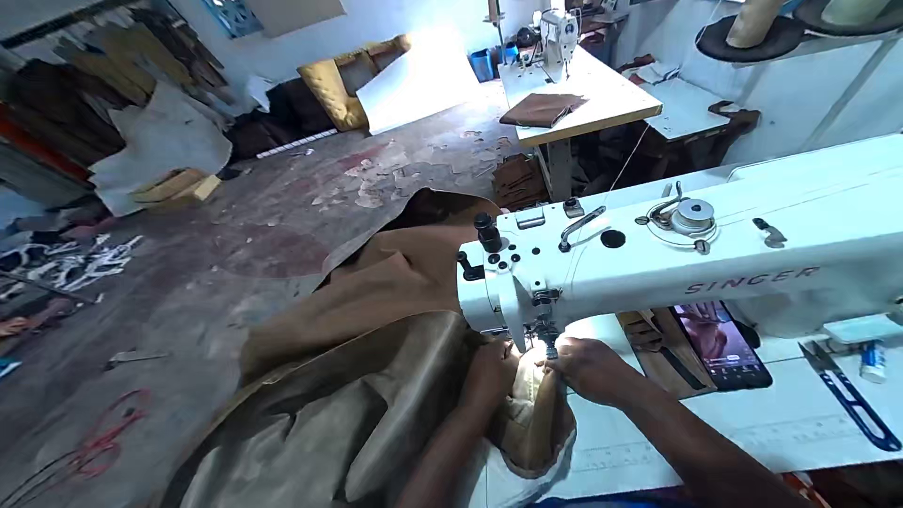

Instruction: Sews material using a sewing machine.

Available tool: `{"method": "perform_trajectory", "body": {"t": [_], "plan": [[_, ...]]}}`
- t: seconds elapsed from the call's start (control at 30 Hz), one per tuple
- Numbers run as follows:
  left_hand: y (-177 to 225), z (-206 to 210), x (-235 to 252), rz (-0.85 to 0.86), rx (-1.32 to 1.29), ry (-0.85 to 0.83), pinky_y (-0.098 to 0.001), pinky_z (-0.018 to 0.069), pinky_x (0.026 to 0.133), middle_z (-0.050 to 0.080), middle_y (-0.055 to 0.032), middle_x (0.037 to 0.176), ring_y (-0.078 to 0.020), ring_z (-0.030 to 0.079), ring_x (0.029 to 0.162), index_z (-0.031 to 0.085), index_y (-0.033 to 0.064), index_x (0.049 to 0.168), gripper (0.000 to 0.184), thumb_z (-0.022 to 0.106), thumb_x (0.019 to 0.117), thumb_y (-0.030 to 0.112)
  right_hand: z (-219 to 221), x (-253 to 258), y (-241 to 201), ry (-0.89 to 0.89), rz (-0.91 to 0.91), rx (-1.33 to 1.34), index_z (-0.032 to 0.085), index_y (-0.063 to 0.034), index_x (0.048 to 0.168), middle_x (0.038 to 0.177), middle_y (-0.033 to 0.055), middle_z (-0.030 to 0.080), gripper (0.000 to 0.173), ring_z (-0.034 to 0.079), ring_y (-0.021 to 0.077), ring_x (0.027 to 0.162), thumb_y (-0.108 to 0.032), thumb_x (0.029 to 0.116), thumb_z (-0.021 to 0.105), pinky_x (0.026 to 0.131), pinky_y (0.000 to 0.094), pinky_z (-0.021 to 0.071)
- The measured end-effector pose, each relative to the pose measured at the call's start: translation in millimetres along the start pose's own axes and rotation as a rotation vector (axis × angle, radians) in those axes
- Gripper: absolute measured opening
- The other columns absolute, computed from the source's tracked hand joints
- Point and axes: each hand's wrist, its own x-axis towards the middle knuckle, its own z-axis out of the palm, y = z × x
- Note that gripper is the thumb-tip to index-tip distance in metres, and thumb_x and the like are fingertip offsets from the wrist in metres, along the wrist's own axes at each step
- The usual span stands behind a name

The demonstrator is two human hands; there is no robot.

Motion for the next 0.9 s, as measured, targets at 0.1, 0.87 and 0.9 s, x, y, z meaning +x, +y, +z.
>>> {"method": "perform_trajectory", "body": {"t": [0.1, 0.87, 0.9], "plan": [[23.7, 0.1, -16.2, -0.058, 0.165, -0.075, -0.0529, 0.0467, 0.104, 0.066, -0.0228, 0.121, -0.0356, 0.062, 0.118, 0.067, -0.0029, 0.119, 0.040, 0.047, 0.1089, 0.031, -0.7, 0.9, -1.6, 0.020, 0.014, 0.021, 0.078, -0.0105, 0.113, 0.094, 0.0131, 0.074, 0.025, 0.072, 0.0300, 0.094, -0.009, 0.0972, 0.058, 0.081, 0.0485, 0.0580], [-21.4, 52.6, -24.6, 0.313, 0.078, 0.161, -0.0475, 0.0364, 0.115, 0.062, -0.0154, 0.135, -0.0298, 0.052, 0.133, 0.072, 0.0136, 0.130, 0.039, 0.044, 0.1057, 0.026, 4.6, -0.8, -7.2, 0.039, -0.077, -0.143, 0.078, -0.0137, 0.096, 0.106, 0.0067, 0.073, 0.011, 0.069, 0.0274, 0.096, -0.014, 0.0921, 0.068, 0.082, 0.0471, 0.0571], [-22.5, 53.3, -24.3, 0.336, 0.062, 0.168, -0.0469, 0.0375, 0.115, 0.062, -0.0169, 0.137, -0.0308, 0.053, 0.133, 0.072, 0.0123, 0.130, 0.038, 0.045, 0.1053, 0.025, 2.5, -0.8, -9.3, 0.033, -0.067, -0.131, 0.078, -0.0125, 0.096, 0.110, 0.0091, 0.072, 0.010, 0.069, 0.0296, 0.098, -0.014, 0.0918, 0.069, 0.083, 0.0491, 0.0568]]}}
